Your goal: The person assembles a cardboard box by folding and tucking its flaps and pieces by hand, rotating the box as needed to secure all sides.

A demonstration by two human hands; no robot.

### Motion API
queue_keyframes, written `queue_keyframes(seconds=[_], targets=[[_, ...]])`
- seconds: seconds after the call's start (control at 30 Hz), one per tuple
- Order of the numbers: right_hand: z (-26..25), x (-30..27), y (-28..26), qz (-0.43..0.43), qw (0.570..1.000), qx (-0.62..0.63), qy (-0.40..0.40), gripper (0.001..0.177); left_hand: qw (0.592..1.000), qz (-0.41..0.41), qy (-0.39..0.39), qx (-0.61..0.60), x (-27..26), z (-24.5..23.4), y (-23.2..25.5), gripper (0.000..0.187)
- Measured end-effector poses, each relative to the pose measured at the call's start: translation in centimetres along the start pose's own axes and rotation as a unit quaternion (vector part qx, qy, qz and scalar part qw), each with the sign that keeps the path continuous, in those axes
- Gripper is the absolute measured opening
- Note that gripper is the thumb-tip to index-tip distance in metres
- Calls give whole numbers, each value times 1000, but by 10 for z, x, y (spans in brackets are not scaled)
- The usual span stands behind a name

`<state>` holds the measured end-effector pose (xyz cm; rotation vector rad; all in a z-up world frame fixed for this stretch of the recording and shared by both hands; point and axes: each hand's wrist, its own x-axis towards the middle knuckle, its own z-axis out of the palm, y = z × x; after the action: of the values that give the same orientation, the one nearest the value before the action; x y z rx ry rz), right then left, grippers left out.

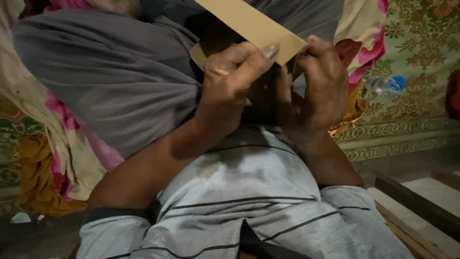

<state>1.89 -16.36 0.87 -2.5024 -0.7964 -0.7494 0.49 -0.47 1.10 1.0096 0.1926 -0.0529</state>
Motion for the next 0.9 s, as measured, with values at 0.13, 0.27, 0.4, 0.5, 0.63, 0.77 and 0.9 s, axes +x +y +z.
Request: queue_keyframes(seconds=[0.13,0.27,0.4,0.5,0.63,0.77,0.9], targets=[[4,-2,7,-2,999,-41,17,32,997,41,3,66,4,9,4,28],[1,4,6,9,999,-19,29,27,992,73,4,100,6,18,5,26],[-1,1,11,30,999,-31,25,25,991,99,-9,92,6,22,-5,19],[-2,14,22,23,999,-9,25,18,977,133,-17,164,8,20,-9,20],[10,15,51,47,993,45,95,28,969,152,-24,195,0,28,5,11],[14,15,86,115,990,9,81,21,885,333,-22,325,5,22,2,18],[23,19,112,127,980,133,82,20,820,395,45,411,12,12,18,15]])
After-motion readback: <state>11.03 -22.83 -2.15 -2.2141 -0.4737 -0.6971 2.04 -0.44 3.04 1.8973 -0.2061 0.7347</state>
